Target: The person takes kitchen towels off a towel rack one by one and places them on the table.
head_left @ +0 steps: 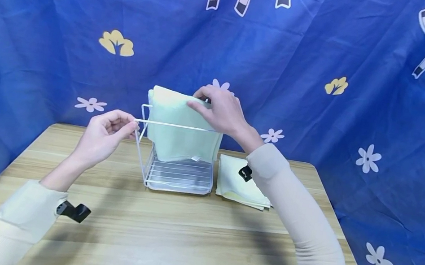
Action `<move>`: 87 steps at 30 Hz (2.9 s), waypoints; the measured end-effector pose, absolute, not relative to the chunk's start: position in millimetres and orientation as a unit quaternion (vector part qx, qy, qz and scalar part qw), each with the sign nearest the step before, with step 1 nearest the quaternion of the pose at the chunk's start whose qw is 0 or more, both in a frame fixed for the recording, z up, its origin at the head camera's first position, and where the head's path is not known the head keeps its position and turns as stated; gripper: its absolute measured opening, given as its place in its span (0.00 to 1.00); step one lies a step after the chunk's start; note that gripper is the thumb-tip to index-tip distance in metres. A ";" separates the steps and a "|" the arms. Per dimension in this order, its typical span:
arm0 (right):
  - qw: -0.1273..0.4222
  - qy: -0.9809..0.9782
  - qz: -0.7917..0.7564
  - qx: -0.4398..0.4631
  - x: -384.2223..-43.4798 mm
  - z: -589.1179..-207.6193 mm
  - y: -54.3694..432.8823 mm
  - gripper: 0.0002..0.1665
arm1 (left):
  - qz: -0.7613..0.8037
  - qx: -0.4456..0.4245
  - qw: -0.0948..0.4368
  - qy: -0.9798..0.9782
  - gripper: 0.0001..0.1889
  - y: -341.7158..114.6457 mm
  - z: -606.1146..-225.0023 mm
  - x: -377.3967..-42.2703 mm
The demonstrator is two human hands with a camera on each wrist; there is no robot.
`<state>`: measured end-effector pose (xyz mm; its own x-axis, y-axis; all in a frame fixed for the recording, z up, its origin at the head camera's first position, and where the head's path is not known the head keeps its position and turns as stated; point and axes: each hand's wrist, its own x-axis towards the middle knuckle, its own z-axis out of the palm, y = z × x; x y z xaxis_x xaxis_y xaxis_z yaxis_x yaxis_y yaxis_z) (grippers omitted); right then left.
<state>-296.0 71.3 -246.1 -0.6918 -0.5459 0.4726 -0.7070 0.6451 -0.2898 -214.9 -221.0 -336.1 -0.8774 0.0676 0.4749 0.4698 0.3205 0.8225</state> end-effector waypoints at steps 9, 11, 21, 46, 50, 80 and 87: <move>0.175 -0.891 0.246 0.340 -293.6 -236.9 79.7 0.15 | -0.551 -0.176 0.182 -0.795 0.03 -221.4 -335.3 -214.6; 0.176 -0.890 0.249 0.339 -293.7 -235.3 80.8 0.15 | -0.549 -0.173 0.182 -0.797 0.04 -221.4 -335.2 -214.3; 0.187 -0.883 0.271 0.335 -291.9 -223.6 89.5 0.13 | -0.540 -0.169 0.176 -0.805 0.05 -221.5 -333.9 -213.6; 0.242 -0.861 0.318 0.316 -292.5 -199.7 119.1 0.14 | -0.539 -0.179 0.181 -0.803 0.07 -223.8 -333.3 -214.1; 0.247 -0.860 0.323 0.308 -292.2 -197.6 123.6 0.14 | -0.542 -0.175 0.180 -0.802 0.07 -223.6 -333.1 -213.7; 0.312 -0.818 0.403 0.266 -288.3 -183.5 162.1 0.13 | -0.545 -0.162 0.175 -0.804 0.08 -224.5 -335.9 -212.2; 0.338 -0.809 0.404 0.260 -286.8 -180.3 173.0 0.13 | -0.545 -0.170 0.175 -0.802 0.07 -223.4 -335.3 -212.4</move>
